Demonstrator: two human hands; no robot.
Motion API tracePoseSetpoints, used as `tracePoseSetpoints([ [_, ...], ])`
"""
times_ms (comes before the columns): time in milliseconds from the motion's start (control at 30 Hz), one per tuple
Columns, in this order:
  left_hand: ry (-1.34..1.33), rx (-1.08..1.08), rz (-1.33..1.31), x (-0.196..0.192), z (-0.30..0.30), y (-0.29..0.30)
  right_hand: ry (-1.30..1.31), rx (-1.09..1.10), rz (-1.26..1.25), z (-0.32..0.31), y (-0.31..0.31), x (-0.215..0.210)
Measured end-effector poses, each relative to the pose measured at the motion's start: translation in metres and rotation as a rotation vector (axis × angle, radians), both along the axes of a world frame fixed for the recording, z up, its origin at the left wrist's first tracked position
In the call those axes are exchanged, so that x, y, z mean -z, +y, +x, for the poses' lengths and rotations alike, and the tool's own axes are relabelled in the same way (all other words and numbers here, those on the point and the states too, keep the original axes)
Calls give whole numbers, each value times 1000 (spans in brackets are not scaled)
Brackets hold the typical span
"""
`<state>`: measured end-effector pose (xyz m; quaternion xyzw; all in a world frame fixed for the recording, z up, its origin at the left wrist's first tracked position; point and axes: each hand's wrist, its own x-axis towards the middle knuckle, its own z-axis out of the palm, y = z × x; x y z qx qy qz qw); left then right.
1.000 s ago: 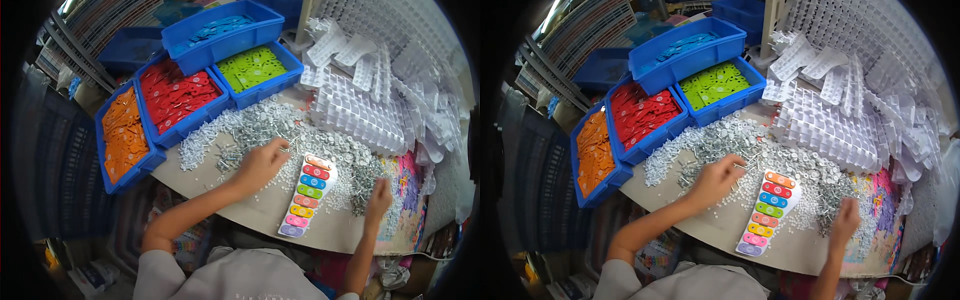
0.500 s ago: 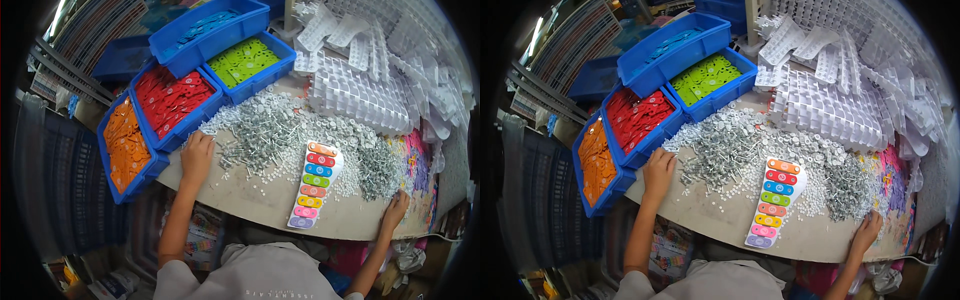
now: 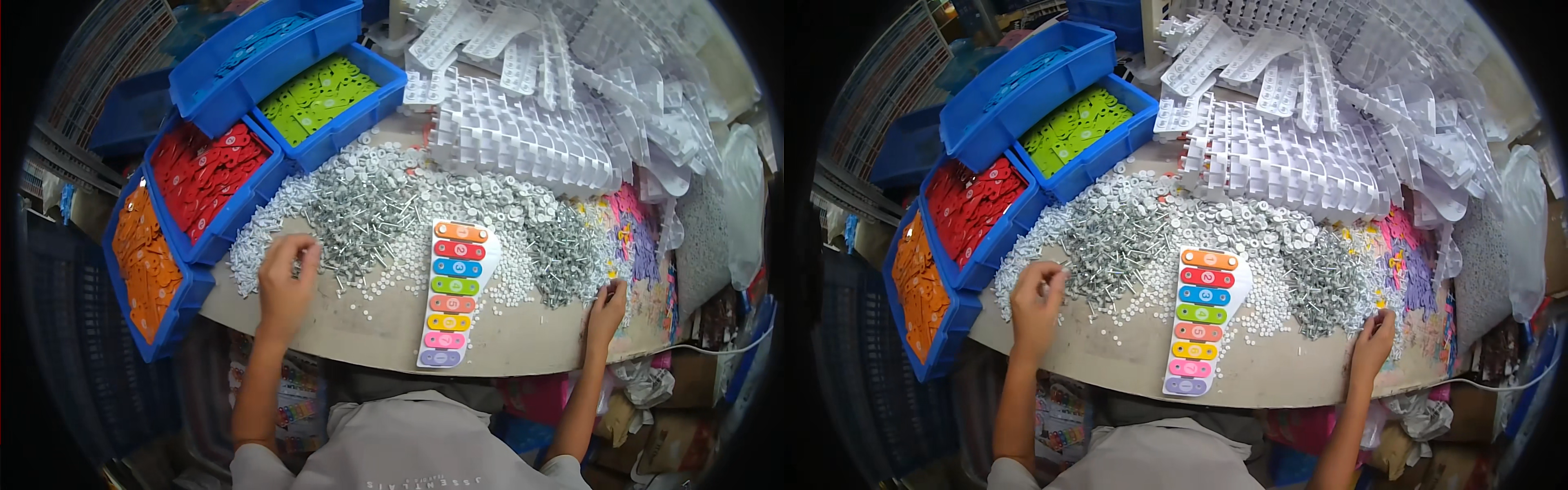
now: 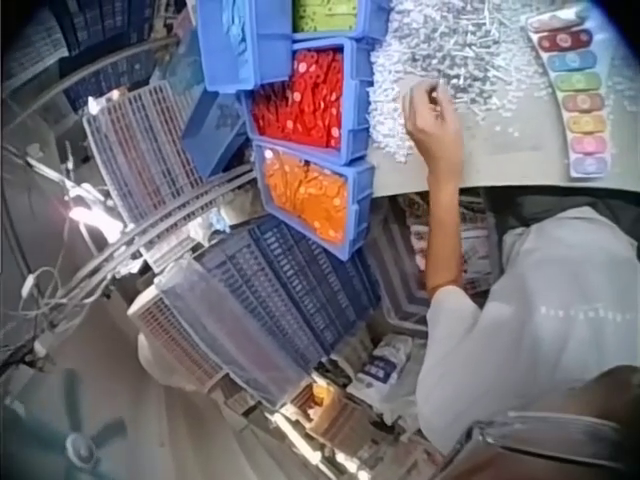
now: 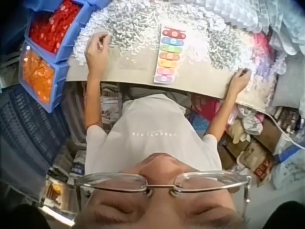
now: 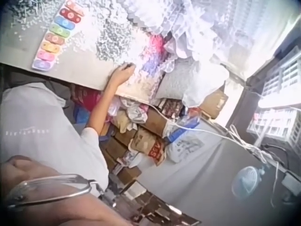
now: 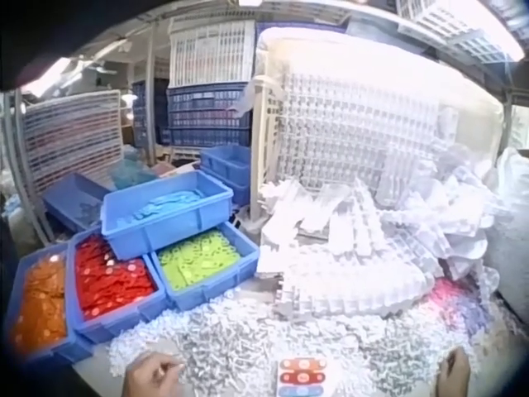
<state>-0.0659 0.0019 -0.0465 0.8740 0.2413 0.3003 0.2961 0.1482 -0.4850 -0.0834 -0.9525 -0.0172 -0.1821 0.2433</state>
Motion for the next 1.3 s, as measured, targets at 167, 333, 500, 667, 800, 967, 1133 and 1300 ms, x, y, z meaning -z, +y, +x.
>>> tracePoseSetpoints([
  [167,2,243,-628,-4,12,-48,4,-99,-68,14,-10,-1],
  [333,-56,462,-959,10,33,-64,28,-184,-49,18,-20,-1],
  [500,2,500,-1312,15,53,-69,-267,-29,-230,6,1,-18],
  [667,43,528,-1304,28,71,-73,-226,-239,283,-23,79,-38],
  [800,65,517,-1294,30,88,-73,192,-485,630,-42,150,-39],
  [967,82,540,-1246,32,99,-74,357,-663,479,-35,194,-38],
  [1133,107,570,-1220,29,102,-74,630,-623,693,-22,204,-31],
  [1300,149,588,-1170,40,110,-70,783,-663,678,-14,207,-42],
])
